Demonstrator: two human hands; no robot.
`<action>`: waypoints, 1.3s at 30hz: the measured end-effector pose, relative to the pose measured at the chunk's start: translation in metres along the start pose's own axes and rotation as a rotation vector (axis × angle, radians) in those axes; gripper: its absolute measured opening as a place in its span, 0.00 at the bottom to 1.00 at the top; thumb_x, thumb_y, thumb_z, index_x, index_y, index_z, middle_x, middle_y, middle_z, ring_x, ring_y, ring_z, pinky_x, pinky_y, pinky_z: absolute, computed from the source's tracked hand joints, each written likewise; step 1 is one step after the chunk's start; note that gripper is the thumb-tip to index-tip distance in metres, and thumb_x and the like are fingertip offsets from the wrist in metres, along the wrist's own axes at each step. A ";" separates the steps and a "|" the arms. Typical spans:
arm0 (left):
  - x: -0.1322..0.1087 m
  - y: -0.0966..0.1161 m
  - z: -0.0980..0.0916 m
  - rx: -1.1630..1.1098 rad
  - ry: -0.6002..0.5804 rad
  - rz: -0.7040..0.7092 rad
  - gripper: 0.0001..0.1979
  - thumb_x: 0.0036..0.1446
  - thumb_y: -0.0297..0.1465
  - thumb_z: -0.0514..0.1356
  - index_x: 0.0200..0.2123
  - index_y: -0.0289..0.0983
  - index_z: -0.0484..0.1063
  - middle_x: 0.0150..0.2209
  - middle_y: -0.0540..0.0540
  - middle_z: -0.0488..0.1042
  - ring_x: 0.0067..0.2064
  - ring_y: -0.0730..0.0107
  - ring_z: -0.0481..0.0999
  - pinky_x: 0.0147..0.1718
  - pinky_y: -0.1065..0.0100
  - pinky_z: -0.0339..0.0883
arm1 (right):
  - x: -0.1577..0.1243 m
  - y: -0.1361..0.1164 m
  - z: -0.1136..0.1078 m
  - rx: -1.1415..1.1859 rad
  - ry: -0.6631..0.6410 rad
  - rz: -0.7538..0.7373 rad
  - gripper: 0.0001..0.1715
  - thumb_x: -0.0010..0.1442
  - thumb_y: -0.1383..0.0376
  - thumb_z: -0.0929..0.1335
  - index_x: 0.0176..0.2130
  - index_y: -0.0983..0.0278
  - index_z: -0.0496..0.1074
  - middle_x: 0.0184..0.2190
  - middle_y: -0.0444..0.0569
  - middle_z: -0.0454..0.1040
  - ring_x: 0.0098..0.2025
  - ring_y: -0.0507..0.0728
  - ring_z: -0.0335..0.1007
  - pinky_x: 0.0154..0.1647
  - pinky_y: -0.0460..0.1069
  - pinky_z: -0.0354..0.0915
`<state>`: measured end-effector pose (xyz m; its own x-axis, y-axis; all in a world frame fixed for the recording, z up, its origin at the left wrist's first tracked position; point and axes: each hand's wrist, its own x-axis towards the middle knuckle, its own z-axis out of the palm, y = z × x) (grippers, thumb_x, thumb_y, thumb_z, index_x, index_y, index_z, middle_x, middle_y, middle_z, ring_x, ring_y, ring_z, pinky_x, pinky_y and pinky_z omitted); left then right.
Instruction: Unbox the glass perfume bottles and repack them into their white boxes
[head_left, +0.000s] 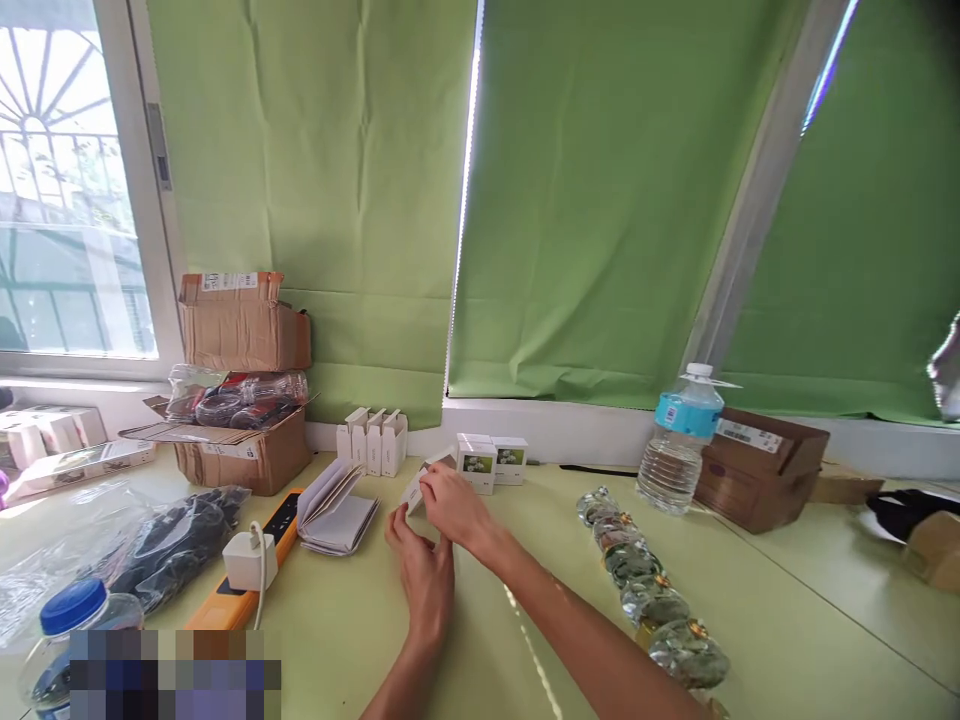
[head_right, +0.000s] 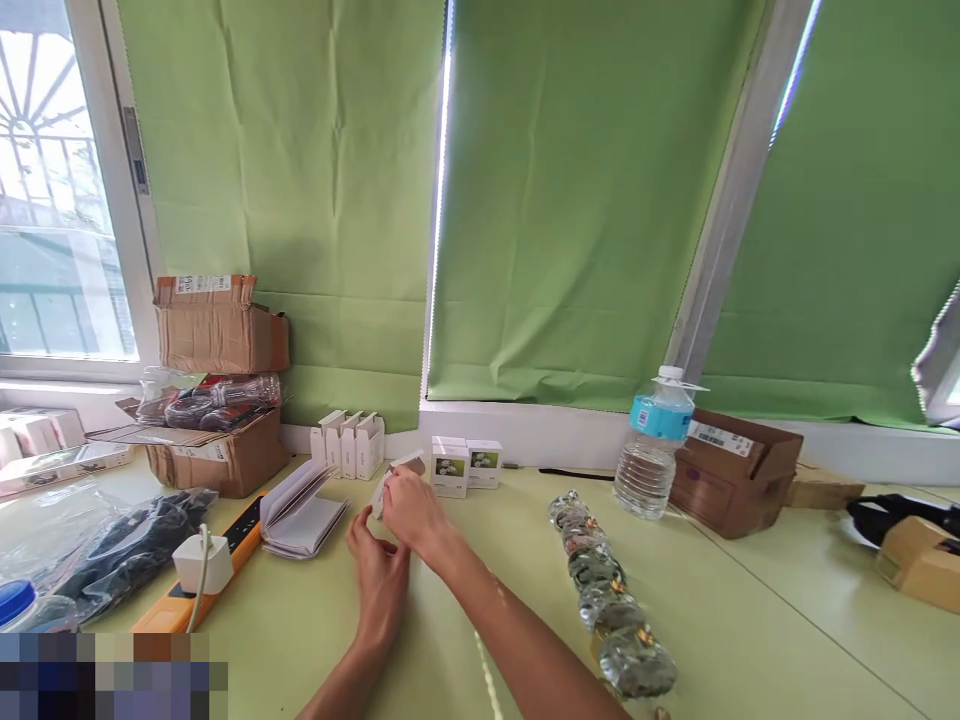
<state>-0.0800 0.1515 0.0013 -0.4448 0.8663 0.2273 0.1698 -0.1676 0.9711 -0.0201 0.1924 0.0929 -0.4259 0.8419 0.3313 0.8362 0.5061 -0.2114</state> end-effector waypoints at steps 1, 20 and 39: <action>-0.001 0.001 0.000 0.031 0.020 0.022 0.35 0.53 0.35 0.58 0.61 0.36 0.47 0.64 0.28 0.48 0.36 0.65 0.73 0.36 0.62 0.66 | -0.012 0.000 -0.004 -0.001 0.005 -0.005 0.20 0.67 0.69 0.57 0.38 0.67 0.76 0.43 0.54 0.74 0.43 0.54 0.71 0.45 0.46 0.62; -0.007 0.011 0.000 -0.116 -0.915 0.046 0.21 0.46 0.41 0.68 0.42 0.36 0.77 0.31 0.47 0.77 0.23 0.77 0.65 0.21 0.75 0.58 | -0.185 0.030 0.084 0.092 -0.328 -0.305 0.12 0.54 0.64 0.72 0.21 0.63 0.73 0.21 0.42 0.76 0.23 0.49 0.66 0.20 0.45 0.48; 0.044 0.012 -0.063 0.643 -0.012 0.472 0.13 0.57 0.37 0.57 0.39 0.37 0.76 0.53 0.36 0.70 0.61 0.44 0.60 0.59 0.45 0.52 | -0.203 0.026 0.092 0.173 0.082 -0.293 0.14 0.52 0.62 0.70 0.19 0.62 0.71 0.18 0.40 0.74 0.17 0.47 0.59 0.19 0.48 0.41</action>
<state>-0.1534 0.1579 0.0278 -0.1901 0.7771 0.5999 0.8139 -0.2170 0.5390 0.0558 0.0521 -0.0646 -0.6042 0.6419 0.4721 0.6084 0.7543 -0.2468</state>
